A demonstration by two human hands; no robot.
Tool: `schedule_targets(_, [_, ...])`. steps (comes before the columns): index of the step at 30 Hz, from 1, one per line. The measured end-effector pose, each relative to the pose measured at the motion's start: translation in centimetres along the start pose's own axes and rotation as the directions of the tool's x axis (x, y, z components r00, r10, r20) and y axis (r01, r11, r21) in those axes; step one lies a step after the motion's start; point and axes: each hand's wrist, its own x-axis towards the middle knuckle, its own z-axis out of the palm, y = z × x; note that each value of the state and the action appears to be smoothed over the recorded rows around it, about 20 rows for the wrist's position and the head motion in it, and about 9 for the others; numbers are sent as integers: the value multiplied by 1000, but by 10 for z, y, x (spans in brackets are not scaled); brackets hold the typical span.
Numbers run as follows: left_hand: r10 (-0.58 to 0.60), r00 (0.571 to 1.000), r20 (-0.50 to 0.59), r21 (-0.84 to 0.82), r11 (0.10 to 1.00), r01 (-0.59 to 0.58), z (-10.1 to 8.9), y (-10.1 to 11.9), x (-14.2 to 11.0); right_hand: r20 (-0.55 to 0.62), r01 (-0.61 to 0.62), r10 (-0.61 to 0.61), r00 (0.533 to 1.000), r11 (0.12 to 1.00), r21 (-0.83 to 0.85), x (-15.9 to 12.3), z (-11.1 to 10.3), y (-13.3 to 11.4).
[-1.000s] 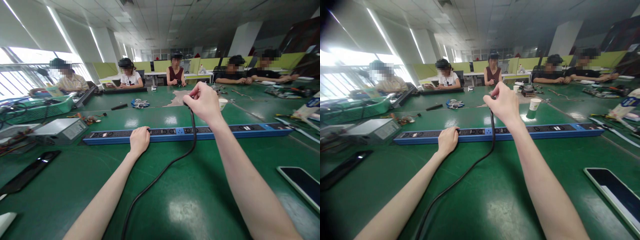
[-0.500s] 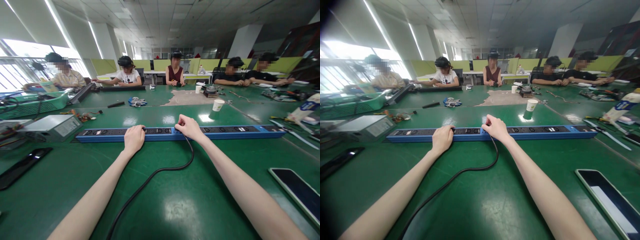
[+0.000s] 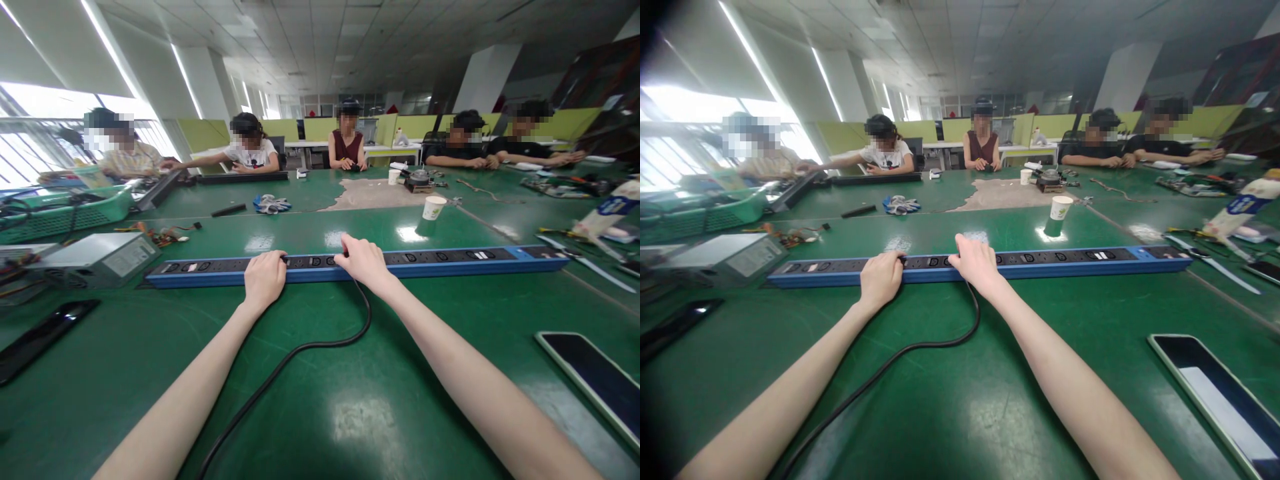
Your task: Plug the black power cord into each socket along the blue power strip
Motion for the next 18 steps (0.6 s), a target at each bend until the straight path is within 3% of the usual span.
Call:
schedule_targets(7, [1, 1000, -1, 5, 1000, -1, 1, 0, 0, 8, 30, -30, 1000, 999, -26, -3, -1, -3])
schedule_targets(12, [-5, 1000, 2, 0, 1000, 5, 1, 1, 1, -30, 37, -35, 999, 997, 68, 0, -1, 3])
schedule_targets(15, [-5, 1000, 11, -3, 1000, 5, 0, 2, 1, -116, 12, 7, 993, 987, 159, 6, -18, 9])
schedule_targets(18, [-7, 1000, 20, 1, 1000, 7, -1, 3, 1, -271, 39, 22, 962, 975, 217, 9, -53, 20])
